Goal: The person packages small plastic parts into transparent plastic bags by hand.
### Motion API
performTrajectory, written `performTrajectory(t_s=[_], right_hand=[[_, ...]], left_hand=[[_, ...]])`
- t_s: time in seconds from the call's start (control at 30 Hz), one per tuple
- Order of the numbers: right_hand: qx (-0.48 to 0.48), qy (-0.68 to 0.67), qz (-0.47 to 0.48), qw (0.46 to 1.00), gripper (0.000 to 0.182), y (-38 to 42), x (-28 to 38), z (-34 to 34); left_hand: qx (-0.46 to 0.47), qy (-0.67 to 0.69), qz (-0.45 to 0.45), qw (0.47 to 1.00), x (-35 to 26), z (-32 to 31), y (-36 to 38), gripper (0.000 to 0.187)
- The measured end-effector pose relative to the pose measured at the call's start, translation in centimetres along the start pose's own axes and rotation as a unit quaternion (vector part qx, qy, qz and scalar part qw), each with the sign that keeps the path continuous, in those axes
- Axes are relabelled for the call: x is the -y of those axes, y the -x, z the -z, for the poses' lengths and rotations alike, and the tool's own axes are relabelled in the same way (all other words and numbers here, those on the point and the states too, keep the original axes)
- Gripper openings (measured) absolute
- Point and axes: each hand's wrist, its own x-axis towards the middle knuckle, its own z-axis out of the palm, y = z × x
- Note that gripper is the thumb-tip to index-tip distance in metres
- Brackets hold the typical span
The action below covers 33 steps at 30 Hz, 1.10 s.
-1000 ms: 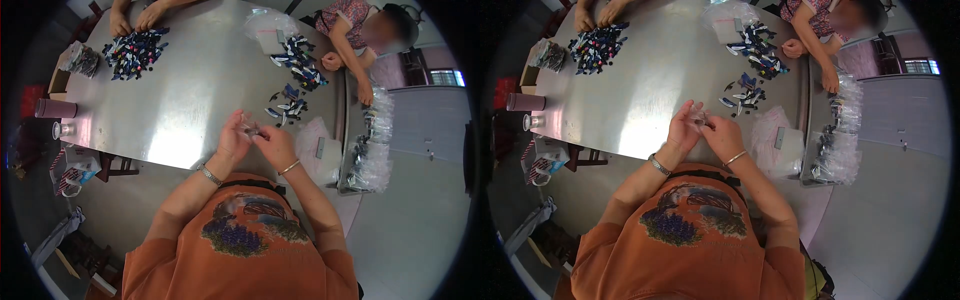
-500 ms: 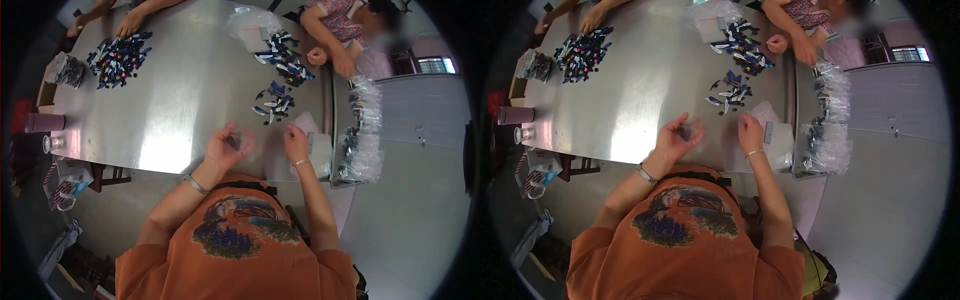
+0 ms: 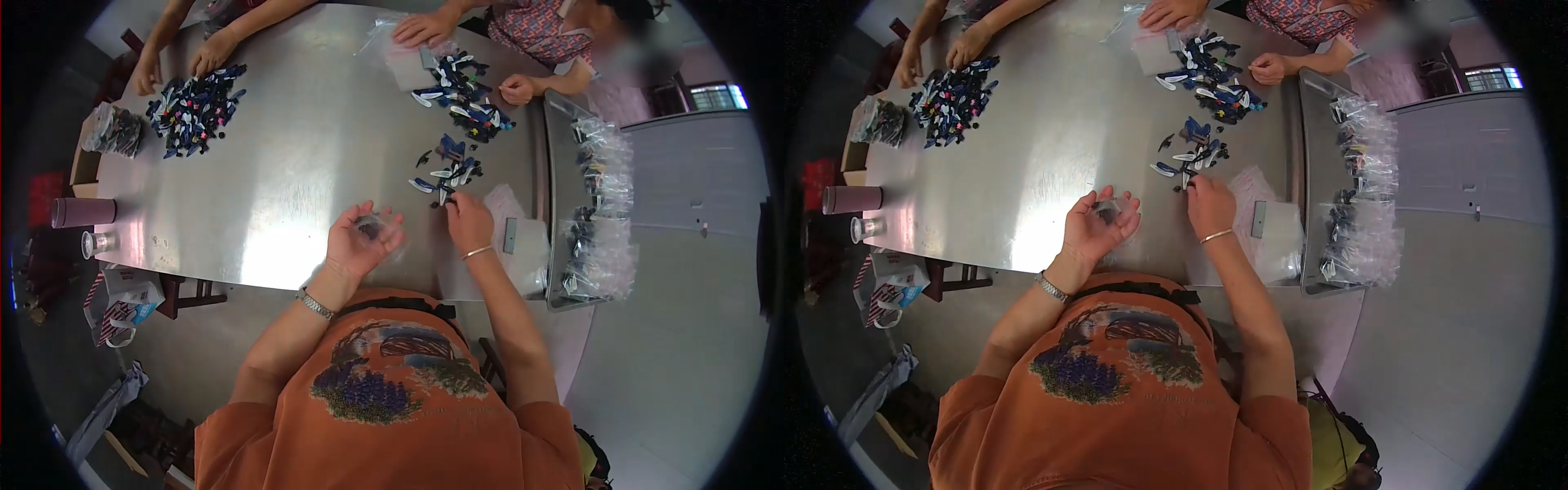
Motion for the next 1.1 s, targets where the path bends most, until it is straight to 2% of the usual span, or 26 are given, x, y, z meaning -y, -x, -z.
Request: performTrajectory(t_s=[0.03, 0.1, 0.2, 0.33, 0.4, 0.5, 0.53, 0.6, 0.73, 0.8, 0.83, 0.9, 0.93, 0.97, 1.0, 1.03, 1.1], right_hand=[[0.001, 0.000, 0.000, 1.000, 0.012, 0.2, 0.6, -0.3], [-0.036, -0.064, 0.099, 0.992, 0.011, 0.6, 1.7, -0.9], [0.018, -0.035, 0.052, 0.998, 0.009, 0.5, 1.6, -2.4], [0.048, -0.038, 0.061, 0.996, 0.014, 0.7, 1.9, -1.7], [0.005, -0.173, 0.028, 0.984, 0.016, 1.1, 3.5, 0.4], [0.033, -0.251, 0.064, 0.965, 0.019, 2.5, 6.9, 4.7], [0.033, -0.250, 0.063, 0.966, 0.019, 2.7, 7.6, 5.4], [0.064, -0.136, 0.187, 0.971, 0.020, 2.9, 8.9, 6.1], [0.112, -0.056, 0.151, 0.981, 0.027, 3.0, 10.3, 5.2], [0.029, -0.141, 0.153, 0.978, 0.035, 3.1, 10.1, 4.4], [0.030, -0.141, 0.154, 0.977, 0.035, 3.2, 10.0, 4.4], [-0.120, -0.099, 0.126, 0.980, 0.029, 3.4, 9.9, 4.6], [-0.121, -0.098, 0.125, 0.980, 0.029, 3.8, 9.8, 4.3], [-0.028, -0.225, -0.012, 0.974, 0.029, 4.5, 9.5, 3.7], [0.063, -0.343, -0.150, 0.925, 0.029, 4.9, 9.3, 3.4], [0.056, -0.342, -0.154, 0.925, 0.029, 5.1, 8.8, 3.3], [0.045, -0.398, -0.177, 0.899, 0.023, 5.5, 7.6, 3.8]], left_hand=[[-0.008, -0.007, 0.003, 1.000, 0.1, 0.1, -0.2, 0.020], [-0.009, -0.015, 0.008, 1.000, 0.6, 0.1, -0.7, 0.018], [-0.013, -0.024, 0.005, 1.000, 0.9, 0.1, -1.1, 0.016], [-0.036, 0.003, -0.007, 0.999, 0.8, -0.1, -0.8, 0.022], [-0.031, 0.009, -0.011, 0.999, 0.7, -0.3, -0.7, 0.023], [-0.025, 0.019, -0.009, 0.999, 0.6, 0.2, -1.2, 0.021], [-0.024, 0.023, -0.006, 0.999, 0.7, 0.3, -1.5, 0.019], [-0.017, 0.020, -0.008, 1.000, 1.0, 0.5, -2.0, 0.018], [0.008, -0.027, -0.019, 0.999, 1.5, 0.9, -2.4, 0.017], [0.022, -0.004, -0.005, 1.000, 1.3, 1.0, -2.2, 0.018], [0.036, 0.020, 0.009, 0.999, 1.3, 1.0, -2.1, 0.019], [0.013, 0.026, -0.002, 1.000, 1.5, 0.5, -1.4, 0.020], [-0.010, 0.031, -0.013, 0.999, 1.6, 0.2, -1.0, 0.021], [-0.010, 0.029, -0.010, 0.999, 1.8, 0.4, -1.0, 0.021], [0.024, -0.008, -0.002, 1.000, 2.0, 0.8, -1.1, 0.022], [0.058, -0.045, 0.009, 0.997, 2.1, 1.0, -1.2, 0.023], [0.050, -0.072, 0.016, 0.996, 2.1, 1.5, -1.2, 0.024]])
